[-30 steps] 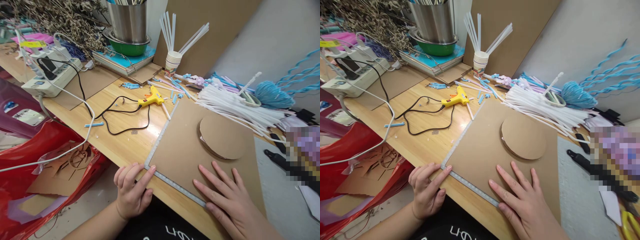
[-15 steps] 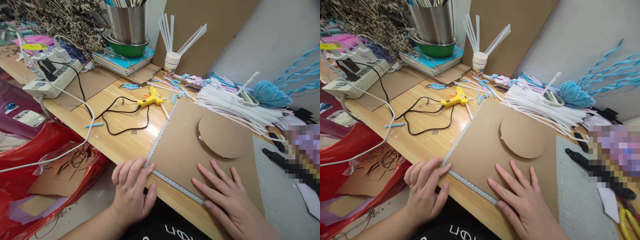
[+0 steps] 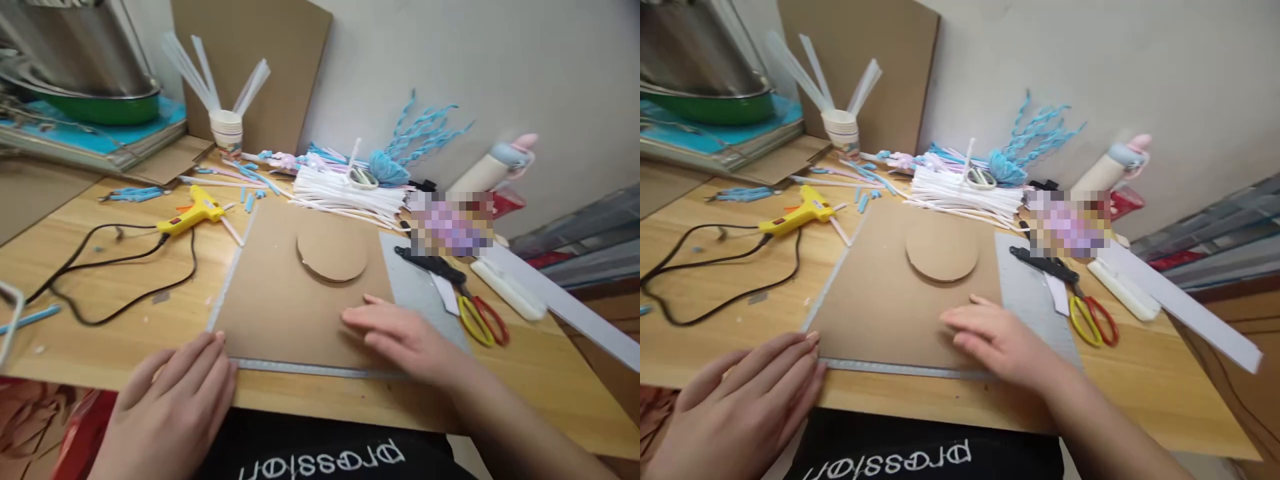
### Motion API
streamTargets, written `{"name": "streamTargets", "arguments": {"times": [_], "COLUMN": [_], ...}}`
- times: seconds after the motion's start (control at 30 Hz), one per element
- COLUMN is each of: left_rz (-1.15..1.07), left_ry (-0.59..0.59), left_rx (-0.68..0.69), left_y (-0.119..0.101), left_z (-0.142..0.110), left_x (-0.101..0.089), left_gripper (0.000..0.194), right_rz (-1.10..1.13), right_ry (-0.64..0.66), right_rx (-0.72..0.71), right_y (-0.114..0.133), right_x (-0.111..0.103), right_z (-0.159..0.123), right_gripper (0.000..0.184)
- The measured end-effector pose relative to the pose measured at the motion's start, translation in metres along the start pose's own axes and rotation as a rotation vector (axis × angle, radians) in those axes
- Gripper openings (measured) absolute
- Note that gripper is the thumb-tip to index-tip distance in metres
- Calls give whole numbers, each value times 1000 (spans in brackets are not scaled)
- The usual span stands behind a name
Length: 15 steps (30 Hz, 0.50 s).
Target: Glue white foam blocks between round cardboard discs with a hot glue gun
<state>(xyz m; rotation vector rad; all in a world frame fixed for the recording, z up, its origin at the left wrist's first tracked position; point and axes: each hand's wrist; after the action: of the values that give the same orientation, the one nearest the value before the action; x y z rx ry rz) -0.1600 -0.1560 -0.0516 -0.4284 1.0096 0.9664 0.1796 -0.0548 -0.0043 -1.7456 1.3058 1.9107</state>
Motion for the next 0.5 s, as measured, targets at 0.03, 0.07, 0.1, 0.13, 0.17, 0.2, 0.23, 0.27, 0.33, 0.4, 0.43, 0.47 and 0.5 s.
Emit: {"name": "streamTargets", "arguments": {"times": [0.03, 0.07, 0.1, 0.13, 0.17, 0.2, 0.23, 0.27, 0.33, 0.4, 0.43, 0.47, 0.5], "left_rz": [8, 12, 12, 15, 20, 31, 44, 57, 71, 58, 40, 6, -53], "left_ry": [8, 23, 37, 55, 69, 80, 91, 101, 130, 138, 135, 124, 92], "left_rx": [-4, -13, -20, -25, -24, -23, -18, -9, 11, 13, -3, -40, -107], "left_y": [1, 1, 0, 0, -1, -1, -2, -2, -4, -7, -9, -11, -13], "left_z": [-3, -7, -11, -15, -19, -21, -22, -22, -19, -16, -14, -13, -11], "left_x": [2, 3, 4, 4, 4, 4, 3, 3, 2, 2, 2, 1, 1], "left_gripper": [30, 31, 33, 35, 37, 38, 38, 38, 38, 38, 39, 40, 39], "right_rz": [27, 1, -92, -152, -186, -213, -231, -246, -253, -230, -203, -165, -120], "right_ry": [-166, -354, -536, -632, -680, -715, -727, -724, -664, -585, -541, -494, -445], "right_rx": [167, 339, 525, 630, 696, 749, 795, 827, 843, 830, 806, 771, 725], "right_y": [-14, -31, -49, -68, -87, -105, -121, -136, -158, -173, -177, -180, -182], "right_x": [-7, -14, -20, -27, -34, -41, -49, -56, -70, -81, -85, -87, -89], "right_z": [-5, -11, -18, -23, -29, -33, -36, -39, -39, -34, -31, -26, -22], "right_gripper": [37, 39, 39, 38, 36, 35, 37, 41, 45, 42, 39, 35, 33]}}
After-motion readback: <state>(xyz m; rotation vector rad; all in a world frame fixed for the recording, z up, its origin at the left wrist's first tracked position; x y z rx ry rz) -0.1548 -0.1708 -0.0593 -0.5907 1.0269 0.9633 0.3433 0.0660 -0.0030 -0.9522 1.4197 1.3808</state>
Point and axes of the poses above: each hand's wrist, its own z-axis towards the middle knuckle, its own x-axis out of the palm, y = z × x, and after that the axes turned 7 degrees about -z, right-handed
